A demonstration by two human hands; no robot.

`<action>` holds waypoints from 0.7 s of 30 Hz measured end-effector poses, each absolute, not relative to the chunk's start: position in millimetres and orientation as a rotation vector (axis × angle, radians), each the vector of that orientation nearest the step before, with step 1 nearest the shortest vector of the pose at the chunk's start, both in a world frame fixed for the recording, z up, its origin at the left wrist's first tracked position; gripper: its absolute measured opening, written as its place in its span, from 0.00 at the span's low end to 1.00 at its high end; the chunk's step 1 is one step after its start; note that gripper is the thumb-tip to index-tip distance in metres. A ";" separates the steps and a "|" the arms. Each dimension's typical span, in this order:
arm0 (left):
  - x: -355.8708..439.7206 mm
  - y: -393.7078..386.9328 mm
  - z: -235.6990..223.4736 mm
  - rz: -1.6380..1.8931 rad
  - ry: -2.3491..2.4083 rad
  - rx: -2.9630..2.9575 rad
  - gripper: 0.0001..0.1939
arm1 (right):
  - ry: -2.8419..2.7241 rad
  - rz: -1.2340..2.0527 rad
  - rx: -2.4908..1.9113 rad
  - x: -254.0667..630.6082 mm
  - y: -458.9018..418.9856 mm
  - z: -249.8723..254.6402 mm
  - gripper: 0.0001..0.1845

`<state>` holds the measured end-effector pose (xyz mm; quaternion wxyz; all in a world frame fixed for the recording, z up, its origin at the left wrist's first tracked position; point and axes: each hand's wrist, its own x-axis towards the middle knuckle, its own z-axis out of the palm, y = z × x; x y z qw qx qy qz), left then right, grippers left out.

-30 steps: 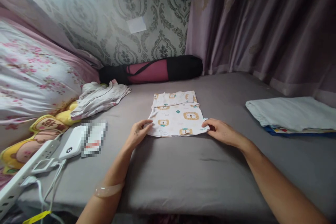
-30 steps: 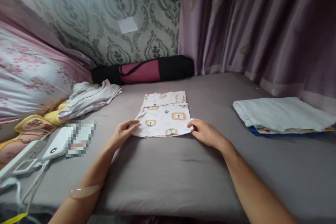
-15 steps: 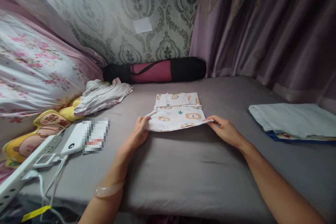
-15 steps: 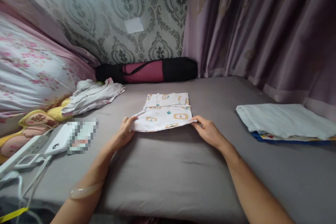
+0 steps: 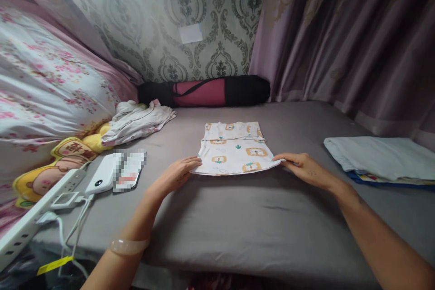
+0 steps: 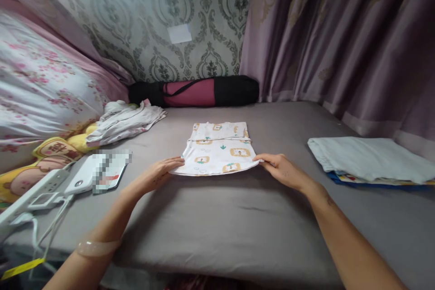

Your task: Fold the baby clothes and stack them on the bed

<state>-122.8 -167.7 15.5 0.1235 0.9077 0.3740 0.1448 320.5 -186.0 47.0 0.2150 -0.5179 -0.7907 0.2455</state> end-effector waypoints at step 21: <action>-105.3 -206.8 44.6 0.738 1.354 1.888 0.16 | -1.992 0.904 -1.504 313.7 -233.2 62.9 0.22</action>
